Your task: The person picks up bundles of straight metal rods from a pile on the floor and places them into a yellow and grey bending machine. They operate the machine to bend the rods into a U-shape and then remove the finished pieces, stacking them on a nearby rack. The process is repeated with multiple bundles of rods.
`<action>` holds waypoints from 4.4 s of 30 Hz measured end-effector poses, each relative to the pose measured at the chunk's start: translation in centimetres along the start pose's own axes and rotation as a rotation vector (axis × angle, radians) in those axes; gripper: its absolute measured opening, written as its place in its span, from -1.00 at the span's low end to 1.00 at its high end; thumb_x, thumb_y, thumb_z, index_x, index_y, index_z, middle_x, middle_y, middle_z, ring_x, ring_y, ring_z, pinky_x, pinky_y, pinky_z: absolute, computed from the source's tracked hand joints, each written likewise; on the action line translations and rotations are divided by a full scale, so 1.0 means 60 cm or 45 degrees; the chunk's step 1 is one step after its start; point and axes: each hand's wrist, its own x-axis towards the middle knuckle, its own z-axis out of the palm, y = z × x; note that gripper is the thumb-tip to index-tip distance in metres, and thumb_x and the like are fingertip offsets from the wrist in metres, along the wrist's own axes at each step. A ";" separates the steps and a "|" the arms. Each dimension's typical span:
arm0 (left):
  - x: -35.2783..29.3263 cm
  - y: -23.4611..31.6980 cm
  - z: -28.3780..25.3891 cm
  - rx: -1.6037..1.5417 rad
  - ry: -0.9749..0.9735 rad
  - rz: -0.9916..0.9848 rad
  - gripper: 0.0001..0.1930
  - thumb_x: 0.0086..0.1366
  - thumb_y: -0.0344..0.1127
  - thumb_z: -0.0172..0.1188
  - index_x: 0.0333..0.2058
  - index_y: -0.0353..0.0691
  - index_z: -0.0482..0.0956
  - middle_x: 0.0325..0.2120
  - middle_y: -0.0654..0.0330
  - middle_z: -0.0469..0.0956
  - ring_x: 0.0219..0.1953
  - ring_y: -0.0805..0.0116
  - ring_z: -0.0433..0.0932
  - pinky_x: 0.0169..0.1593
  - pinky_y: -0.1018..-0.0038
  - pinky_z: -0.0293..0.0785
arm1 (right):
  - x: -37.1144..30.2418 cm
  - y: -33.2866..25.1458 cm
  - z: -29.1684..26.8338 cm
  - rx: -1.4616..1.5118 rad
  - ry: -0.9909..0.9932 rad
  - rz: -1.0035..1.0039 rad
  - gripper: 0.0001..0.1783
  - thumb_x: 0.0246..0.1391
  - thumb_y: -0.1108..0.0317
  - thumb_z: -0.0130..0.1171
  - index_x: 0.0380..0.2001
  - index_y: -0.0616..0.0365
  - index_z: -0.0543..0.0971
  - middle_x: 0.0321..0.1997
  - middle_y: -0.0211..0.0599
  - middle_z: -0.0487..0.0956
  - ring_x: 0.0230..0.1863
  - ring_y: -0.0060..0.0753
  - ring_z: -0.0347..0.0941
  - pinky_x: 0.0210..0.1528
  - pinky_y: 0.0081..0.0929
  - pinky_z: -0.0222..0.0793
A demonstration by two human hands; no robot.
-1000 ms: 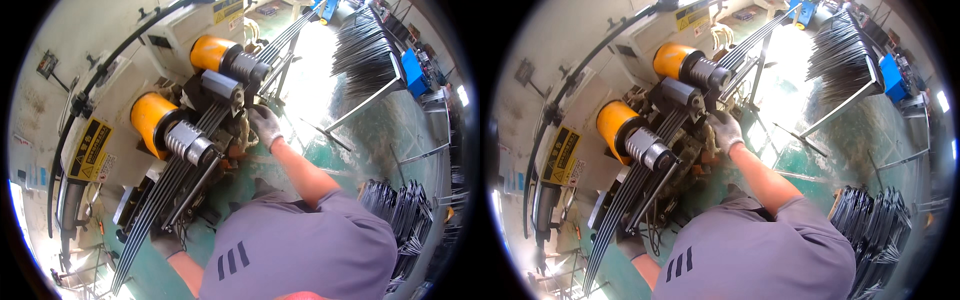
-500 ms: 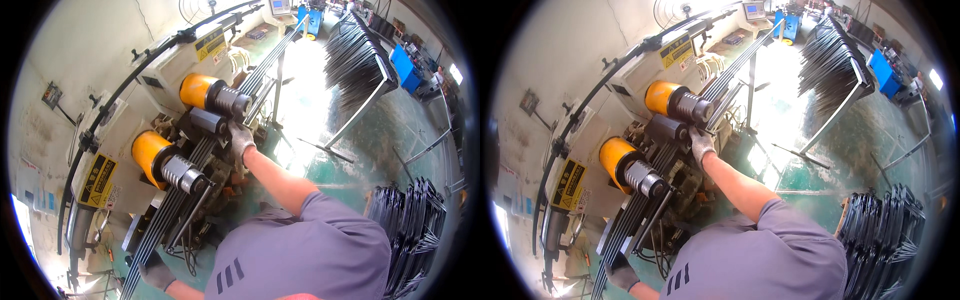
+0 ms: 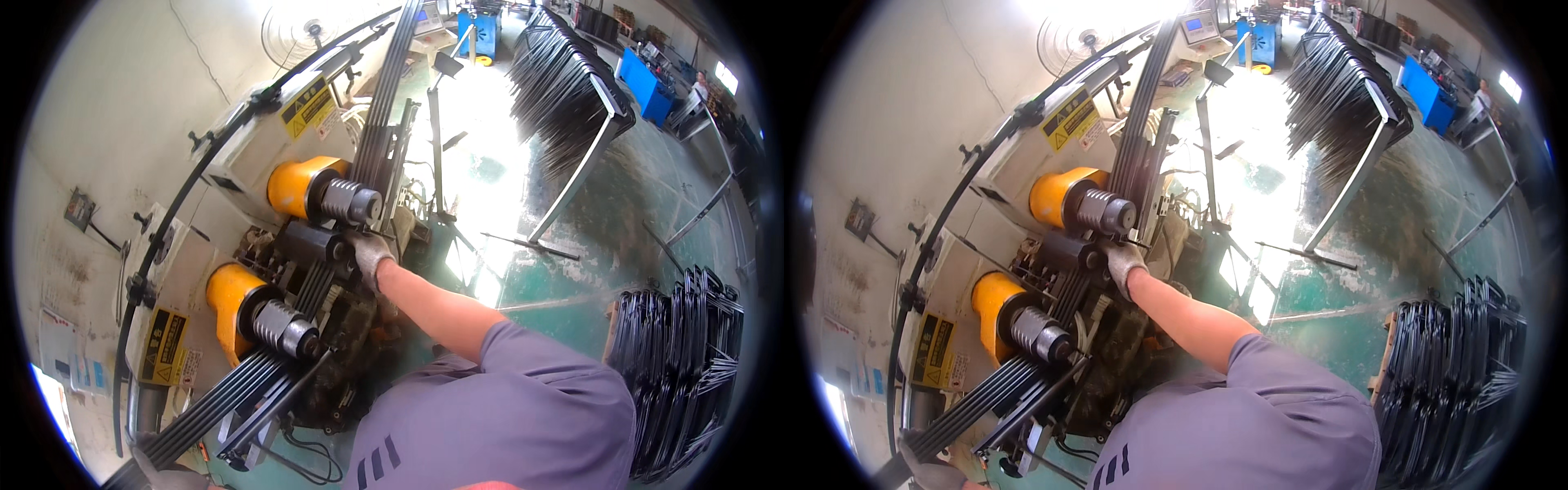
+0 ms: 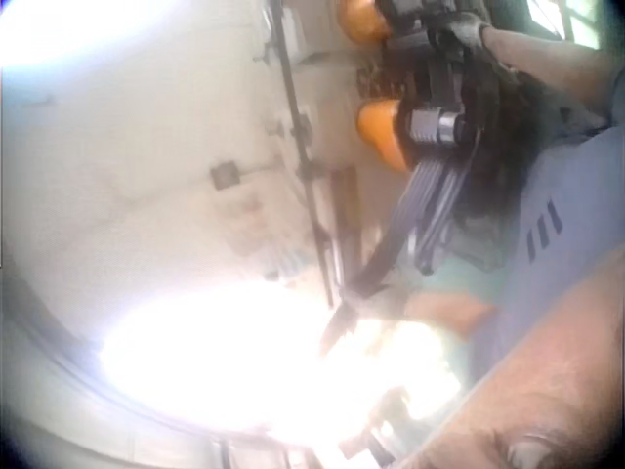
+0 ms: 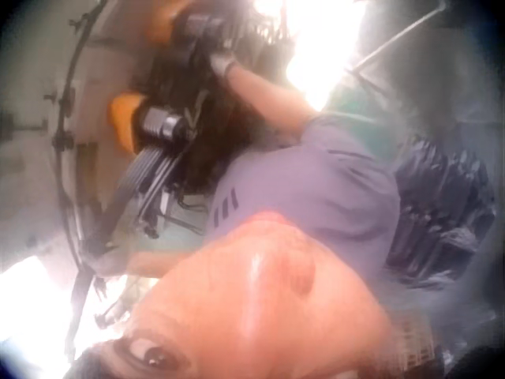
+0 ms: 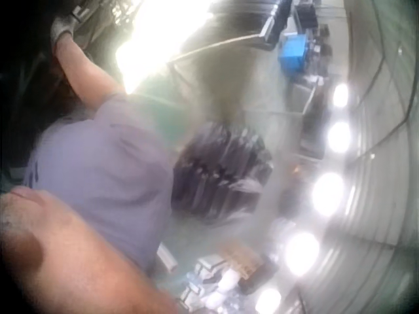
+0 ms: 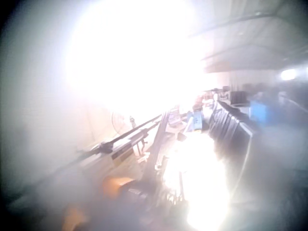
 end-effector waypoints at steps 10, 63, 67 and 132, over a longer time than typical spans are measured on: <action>0.181 0.263 0.100 -0.765 -0.023 -1.044 -0.52 0.61 -0.16 0.02 0.27 -0.44 0.55 0.11 -0.05 0.60 0.16 0.18 0.62 0.20 0.28 0.61 | 0.007 -0.050 0.014 -0.268 -0.197 -0.305 -0.51 0.23 0.14 0.34 0.17 0.11 0.68 0.01 -0.26 0.75 -0.05 -0.39 0.69 0.06 -0.34 0.58; 0.270 0.421 0.280 -0.657 -0.474 -0.353 -0.54 0.49 -0.32 0.13 0.29 -0.38 0.51 -0.15 0.12 0.58 -0.18 0.36 0.52 -0.01 0.42 0.49 | 0.106 -0.003 -0.027 -0.915 -0.284 -0.909 -0.44 0.31 0.10 0.29 0.31 0.06 0.61 0.30 -0.14 0.66 0.38 -0.22 0.52 0.46 -0.32 0.33; 0.272 0.416 0.263 -0.614 -0.509 -0.423 -0.54 0.51 -0.29 0.14 0.29 -0.37 0.53 -0.10 0.08 0.61 -0.13 0.31 0.58 0.02 0.42 0.52 | 0.084 -0.015 -0.015 -1.136 -0.334 -0.860 -0.48 0.33 0.10 0.25 0.30 -0.03 0.62 0.34 -0.15 0.63 0.40 -0.18 0.49 0.48 -0.30 0.31; 0.030 0.566 0.086 -0.143 -0.080 -0.433 -0.59 0.40 -0.05 0.21 -0.09 -0.35 0.67 -0.26 0.06 0.64 -0.21 0.20 0.61 -0.05 0.30 0.50 | -0.014 -0.082 -0.354 -0.069 -0.224 -0.115 -0.82 0.23 0.50 0.37 -0.12 0.28 0.66 -0.21 -0.27 0.75 -0.13 -0.42 0.67 0.02 -0.38 0.57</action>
